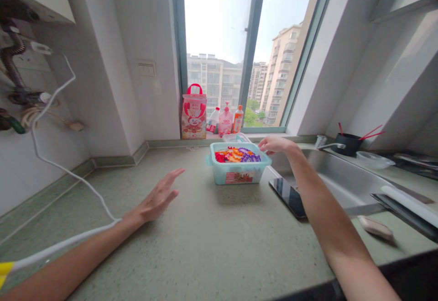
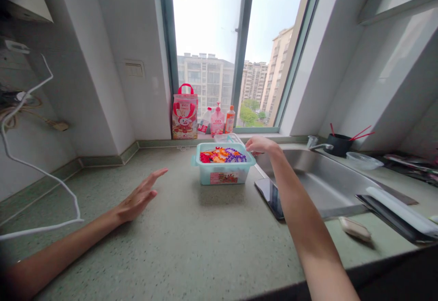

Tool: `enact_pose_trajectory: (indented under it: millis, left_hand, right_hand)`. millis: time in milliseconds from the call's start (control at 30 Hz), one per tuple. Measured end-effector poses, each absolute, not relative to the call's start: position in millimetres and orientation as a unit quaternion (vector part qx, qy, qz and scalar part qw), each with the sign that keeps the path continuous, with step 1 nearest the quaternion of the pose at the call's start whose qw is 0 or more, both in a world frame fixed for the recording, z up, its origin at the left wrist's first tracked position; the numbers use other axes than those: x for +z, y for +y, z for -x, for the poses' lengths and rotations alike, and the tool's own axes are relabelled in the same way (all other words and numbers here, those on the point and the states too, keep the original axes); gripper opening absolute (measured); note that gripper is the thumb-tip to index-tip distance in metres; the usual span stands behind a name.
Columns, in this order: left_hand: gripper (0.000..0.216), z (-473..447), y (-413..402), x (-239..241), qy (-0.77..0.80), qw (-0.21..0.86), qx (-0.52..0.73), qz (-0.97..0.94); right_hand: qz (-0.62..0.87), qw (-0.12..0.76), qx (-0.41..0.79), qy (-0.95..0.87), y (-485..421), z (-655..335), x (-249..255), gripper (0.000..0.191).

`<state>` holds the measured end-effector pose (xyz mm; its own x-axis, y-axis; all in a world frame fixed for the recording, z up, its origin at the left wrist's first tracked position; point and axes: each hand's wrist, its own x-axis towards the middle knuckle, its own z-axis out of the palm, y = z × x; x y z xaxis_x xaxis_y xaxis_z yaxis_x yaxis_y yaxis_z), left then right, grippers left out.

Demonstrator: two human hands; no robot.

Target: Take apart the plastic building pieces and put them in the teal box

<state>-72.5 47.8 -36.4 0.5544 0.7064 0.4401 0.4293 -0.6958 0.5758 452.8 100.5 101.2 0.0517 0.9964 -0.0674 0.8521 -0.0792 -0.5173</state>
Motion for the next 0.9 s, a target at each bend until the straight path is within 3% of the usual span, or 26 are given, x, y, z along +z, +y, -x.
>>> enact_pose_trajectory:
  millis: [100, 200, 267, 367, 500, 700, 900]
  left_hand:
    - [0.090, 78, 57, -36, 0.365, 0.309, 0.443, -0.758]
    - [0.096, 84, 69, -33, 0.384, 0.424, 0.524, -0.632]
    - [0.094, 89, 76, -31, 0.363, 0.474, 0.564, -0.570]
    - [0.089, 97, 81, -27, 0.331, 0.507, 0.600, -0.524]
    - [0.075, 101, 83, -26, 0.300, 0.552, 0.577, -0.521]
    - [0.071, 98, 81, -24, 0.269, 0.567, 0.572, -0.528]
    - [0.063, 99, 77, -23, 0.293, 0.561, 0.578, -0.515]
  right_hand:
    - [0.597, 0.203, 0.291, -0.720, 104, -413, 98, 0.025]
    - [0.493, 0.208, 0.367, -0.761, 111, -369, 83, 0.052]
    - [0.444, 0.217, 0.390, -0.777, 117, -348, 69, 0.057]
    - [0.471, 0.226, 0.266, -0.810, 128, -339, 47, 0.048]
    - [0.630, 0.197, 0.020, -0.751, 149, -357, 28, 0.053]
    - [0.744, 0.205, 0.002, -0.636, 172, -373, 18, 0.046]
    - [0.754, 0.288, -0.018, -0.590, 169, -372, 37, 0.042]
